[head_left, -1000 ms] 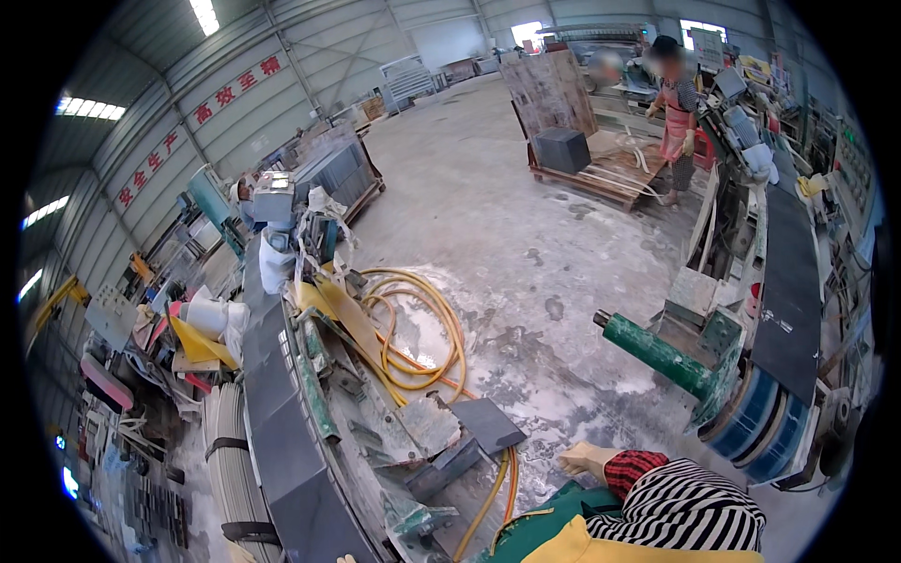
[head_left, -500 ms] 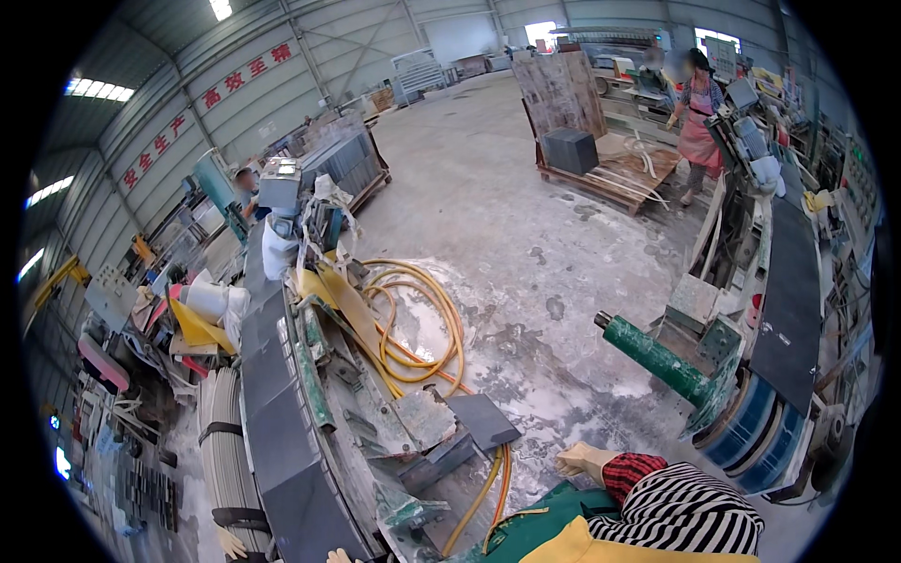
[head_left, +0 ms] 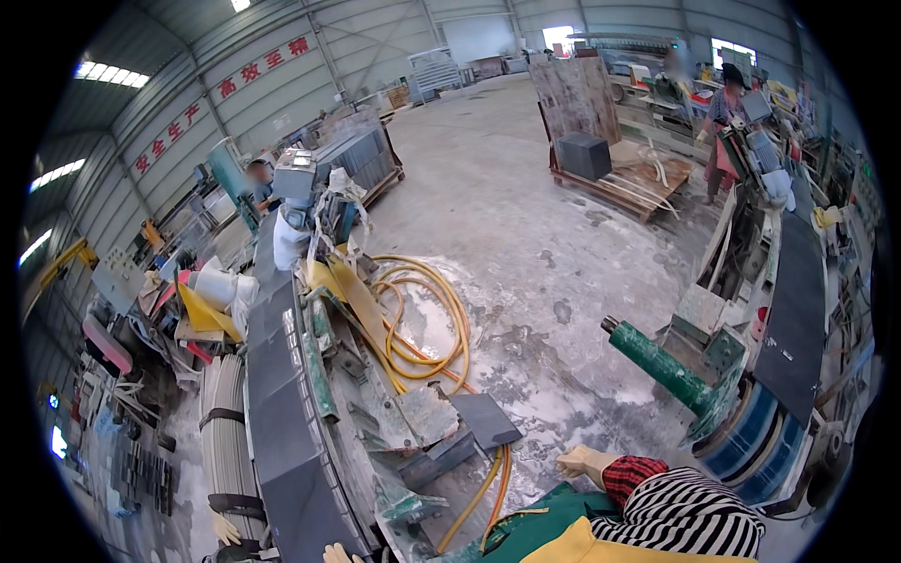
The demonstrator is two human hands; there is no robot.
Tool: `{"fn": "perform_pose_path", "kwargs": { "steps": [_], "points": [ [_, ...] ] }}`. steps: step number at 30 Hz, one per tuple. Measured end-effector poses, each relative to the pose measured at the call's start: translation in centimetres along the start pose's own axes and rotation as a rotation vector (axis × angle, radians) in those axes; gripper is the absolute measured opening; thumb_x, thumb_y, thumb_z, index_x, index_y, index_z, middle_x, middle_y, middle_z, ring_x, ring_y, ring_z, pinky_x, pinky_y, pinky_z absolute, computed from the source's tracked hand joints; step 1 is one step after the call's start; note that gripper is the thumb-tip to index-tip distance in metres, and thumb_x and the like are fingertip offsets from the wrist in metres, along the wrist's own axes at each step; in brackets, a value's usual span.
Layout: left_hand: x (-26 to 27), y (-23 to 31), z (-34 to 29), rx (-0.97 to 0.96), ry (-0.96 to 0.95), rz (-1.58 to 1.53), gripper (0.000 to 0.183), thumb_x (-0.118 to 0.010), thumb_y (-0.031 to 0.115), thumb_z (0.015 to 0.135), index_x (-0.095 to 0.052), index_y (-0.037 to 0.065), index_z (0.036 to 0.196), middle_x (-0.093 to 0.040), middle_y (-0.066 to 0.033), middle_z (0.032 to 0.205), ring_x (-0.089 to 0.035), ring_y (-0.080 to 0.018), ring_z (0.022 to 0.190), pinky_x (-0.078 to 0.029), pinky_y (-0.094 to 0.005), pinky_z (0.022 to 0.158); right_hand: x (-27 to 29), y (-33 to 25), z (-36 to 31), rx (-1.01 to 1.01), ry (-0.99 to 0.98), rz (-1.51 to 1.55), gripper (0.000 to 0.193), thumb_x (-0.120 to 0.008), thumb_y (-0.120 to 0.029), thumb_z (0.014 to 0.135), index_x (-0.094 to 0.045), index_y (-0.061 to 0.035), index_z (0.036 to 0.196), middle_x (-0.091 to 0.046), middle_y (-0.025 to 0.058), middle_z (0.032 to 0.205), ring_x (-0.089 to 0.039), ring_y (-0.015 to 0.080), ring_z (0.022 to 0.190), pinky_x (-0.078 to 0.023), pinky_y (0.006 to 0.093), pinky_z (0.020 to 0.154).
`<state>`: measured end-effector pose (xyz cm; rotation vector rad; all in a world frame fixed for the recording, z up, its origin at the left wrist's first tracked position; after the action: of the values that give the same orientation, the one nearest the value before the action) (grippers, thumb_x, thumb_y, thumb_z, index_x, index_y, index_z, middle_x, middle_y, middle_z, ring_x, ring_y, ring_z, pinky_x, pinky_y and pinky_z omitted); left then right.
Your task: The person repeatedly picks up dark rectangular panels from a conveyor belt and places them onto a roller mechanism. The person handles the panels one by one, moving them from the belt to the rollers in a repetitive cycle.
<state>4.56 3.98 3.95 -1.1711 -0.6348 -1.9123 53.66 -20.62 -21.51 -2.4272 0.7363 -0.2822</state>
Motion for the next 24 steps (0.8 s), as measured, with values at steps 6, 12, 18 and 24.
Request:
{"fn": "perform_pose_path", "kwargs": {
  "steps": [6,12,18,24],
  "points": [
    [-0.5,-1.1,-0.6,0.009,-0.028,-0.018,0.044,-0.048,0.018,0.101,-0.048,-0.003,0.139,-0.050,-0.0287,0.138,-0.045,-0.0441,0.131,-0.032,-0.0534,0.113,-0.5,-1.1,-1.7,0.054,0.043,-0.038,0.029,-0.065,-0.027,0.090,-0.075,-0.0011,0.096,-0.074,0.0109,0.087,-0.071,0.0209,0.069,-0.058,0.0310,0.058],
    [-1.0,-1.3,-0.7,0.027,-0.050,-0.029,0.045,-0.048,0.019,0.101,-0.047,-0.003,0.139,-0.050,-0.0276,0.139,-0.045,-0.0439,0.131,-0.031,-0.0531,0.113,-0.1,-0.4,-0.7,0.060,-0.021,-0.032,0.024,-0.060,-0.031,0.092,-0.070,-0.0105,0.086,-0.069,0.0038,0.077,-0.062,0.0149,0.056,-0.051,0.0300,0.048],
    [-0.7,-1.5,-1.3,0.035,-0.056,-0.031,0.045,-0.049,0.019,0.101,-0.047,-0.003,0.140,-0.050,-0.0274,0.139,-0.045,-0.0439,0.131,-0.031,-0.0525,0.114,-0.5,0.1,0.7,0.070,0.018,-0.108,0.025,-0.062,-0.032,0.090,-0.072,-0.0083,0.090,-0.072,0.0061,0.081,-0.066,0.0172,0.062,-0.054,0.0314,0.051],
    [-0.3,-1.5,-1.6,0.046,-0.057,-0.026,0.043,-0.049,0.017,0.101,-0.049,-0.003,0.139,-0.051,-0.0263,0.139,-0.045,-0.0425,0.132,-0.031,-0.0514,0.114,-0.6,0.1,0.8,0.074,-0.036,-0.089,0.023,-0.063,-0.029,0.089,-0.071,-0.0074,0.087,-0.069,0.0056,0.077,-0.063,0.0160,0.060,-0.051,0.0299,0.050]
  ]
}}
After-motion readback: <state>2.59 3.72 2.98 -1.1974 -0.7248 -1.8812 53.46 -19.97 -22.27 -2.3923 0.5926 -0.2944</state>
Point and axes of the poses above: each hand's wrist, its own z-axis towards the middle knuckle, its own x-axis out of the back of the hand, y = z × x, the point moved 3 cm from there along z, towards the middle knuckle
